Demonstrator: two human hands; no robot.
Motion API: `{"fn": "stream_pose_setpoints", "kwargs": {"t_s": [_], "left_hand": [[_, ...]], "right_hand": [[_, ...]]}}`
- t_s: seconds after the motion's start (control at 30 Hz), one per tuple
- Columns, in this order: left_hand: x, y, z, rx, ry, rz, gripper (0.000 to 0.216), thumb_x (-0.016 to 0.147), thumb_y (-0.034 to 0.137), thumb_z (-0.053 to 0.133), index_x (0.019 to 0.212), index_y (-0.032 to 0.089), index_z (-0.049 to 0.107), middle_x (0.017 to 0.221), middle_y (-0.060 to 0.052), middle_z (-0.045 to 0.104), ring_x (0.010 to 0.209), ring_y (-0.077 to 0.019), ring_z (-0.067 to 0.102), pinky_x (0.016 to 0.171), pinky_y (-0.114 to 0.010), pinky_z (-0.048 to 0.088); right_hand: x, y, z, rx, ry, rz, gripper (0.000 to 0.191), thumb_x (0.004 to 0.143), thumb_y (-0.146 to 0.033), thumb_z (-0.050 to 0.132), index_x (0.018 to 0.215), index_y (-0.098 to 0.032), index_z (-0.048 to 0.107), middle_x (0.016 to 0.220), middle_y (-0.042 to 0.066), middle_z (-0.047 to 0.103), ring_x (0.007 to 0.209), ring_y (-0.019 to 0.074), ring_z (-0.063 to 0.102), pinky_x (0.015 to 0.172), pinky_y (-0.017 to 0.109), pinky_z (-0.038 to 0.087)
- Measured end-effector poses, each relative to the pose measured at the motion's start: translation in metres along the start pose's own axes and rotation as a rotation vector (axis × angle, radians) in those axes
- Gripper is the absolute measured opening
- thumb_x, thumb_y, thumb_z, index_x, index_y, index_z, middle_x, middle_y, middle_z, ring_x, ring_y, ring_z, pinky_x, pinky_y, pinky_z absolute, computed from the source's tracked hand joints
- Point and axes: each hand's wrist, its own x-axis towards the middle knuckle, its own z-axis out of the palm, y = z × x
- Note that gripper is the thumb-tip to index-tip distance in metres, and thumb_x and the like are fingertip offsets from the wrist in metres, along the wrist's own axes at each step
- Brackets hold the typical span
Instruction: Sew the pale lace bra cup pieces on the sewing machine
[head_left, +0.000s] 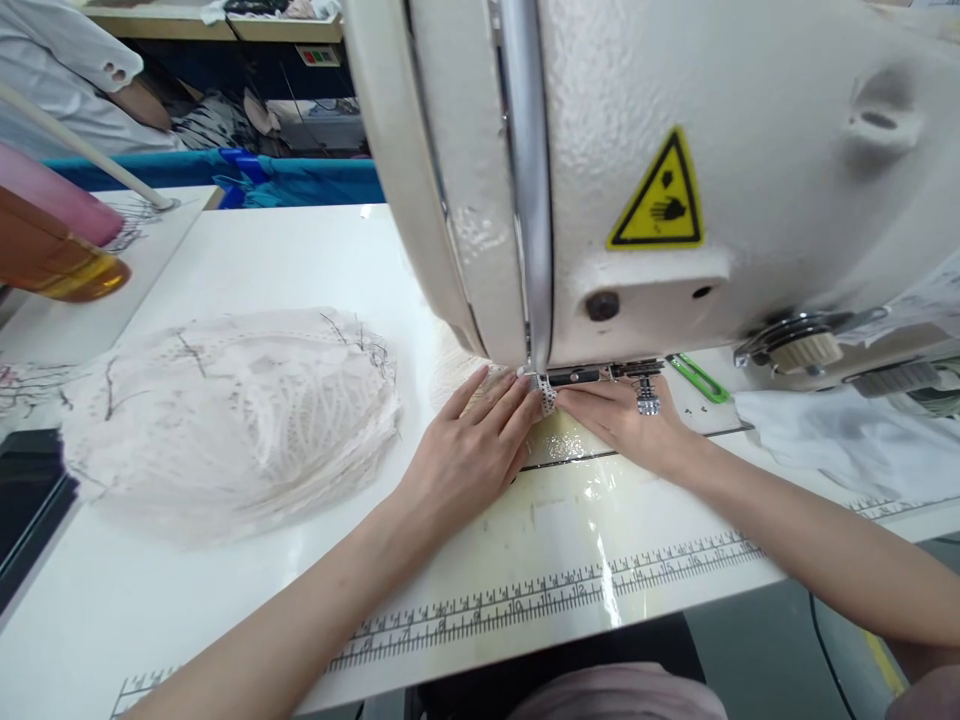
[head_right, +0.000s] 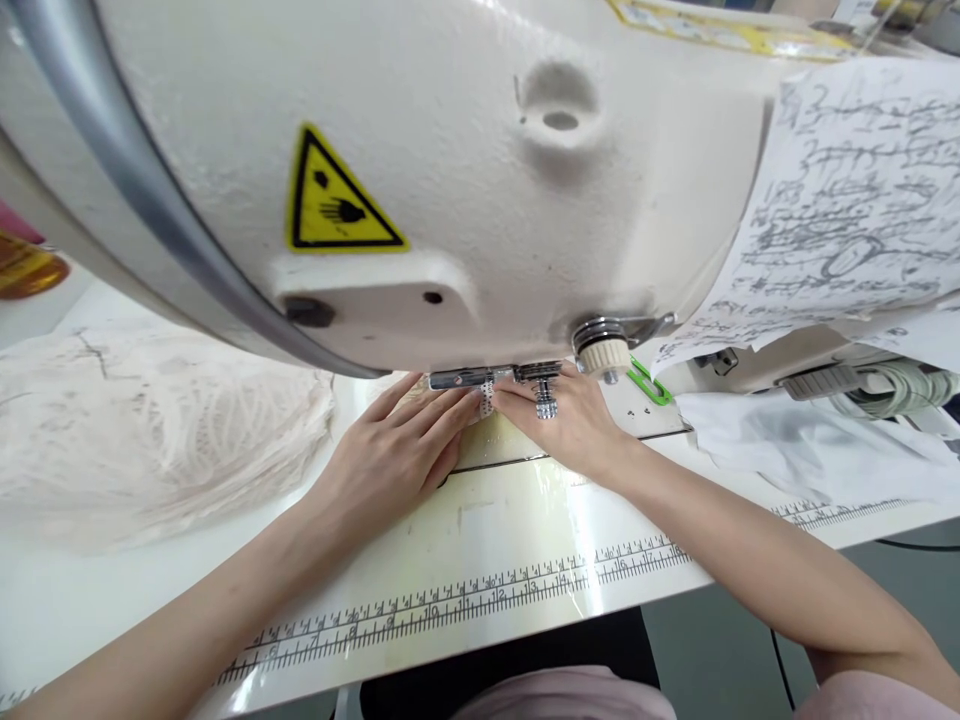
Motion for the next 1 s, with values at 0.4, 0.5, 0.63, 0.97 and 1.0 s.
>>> {"fn": "stream_pose_setpoints", "kwargs": {"t_s": [0.4,0.5,0.63,0.97,1.0], "left_hand": [[0.001,-0.001,0.001,-0.025,0.004,0.006,0.037,0.098,0.020,0.044,0.130,0.012,0.059,0.128,-0.013,0.065,0.119,-0.0275,0.062,0.113,-0.051,0.039],[0.002,0.000,0.001,0.014,0.015,0.008,0.037,0.098,0.021,0.043,0.129,0.010,0.060,0.127,-0.014,0.065,0.117,-0.0281,0.063,0.110,-0.051,0.042],[0.003,0.000,0.001,0.050,0.037,0.013,0.037,0.099,0.022,0.042,0.128,0.009,0.061,0.126,-0.014,0.066,0.117,-0.0288,0.063,0.109,-0.051,0.043],[0.005,0.002,0.000,0.110,0.071,0.020,0.033,0.096,0.018,0.049,0.126,0.010,0.061,0.123,-0.012,0.067,0.111,-0.0273,0.063,0.097,-0.043,0.048],[0.005,0.002,0.000,0.121,0.082,0.033,0.032,0.095,0.015,0.050,0.124,0.010,0.062,0.122,-0.011,0.068,0.107,-0.0259,0.064,0.092,-0.040,0.049]], "right_hand": [[0.005,0.003,0.005,0.123,-0.175,0.255,0.022,0.094,-0.023,0.052,0.104,-0.032,0.069,0.093,-0.002,0.072,0.086,0.0180,0.065,0.069,0.032,0.051],[0.006,0.003,0.003,0.140,-0.188,0.295,0.025,0.094,-0.025,0.051,0.107,-0.034,0.070,0.097,-0.002,0.072,0.093,0.0196,0.065,0.072,0.034,0.051],[0.007,0.003,0.003,0.175,-0.190,0.333,0.028,0.095,-0.026,0.048,0.110,-0.037,0.070,0.101,-0.003,0.071,0.099,0.0203,0.064,0.079,0.037,0.051],[0.015,0.000,-0.002,0.115,-0.247,0.331,0.030,0.098,-0.027,0.043,0.105,-0.033,0.072,0.102,0.000,0.072,0.097,0.0198,0.064,0.074,0.035,0.049],[0.015,-0.001,-0.003,0.099,-0.260,0.320,0.031,0.099,-0.026,0.042,0.105,-0.033,0.071,0.102,0.000,0.072,0.095,0.0192,0.064,0.073,0.034,0.049]]}}
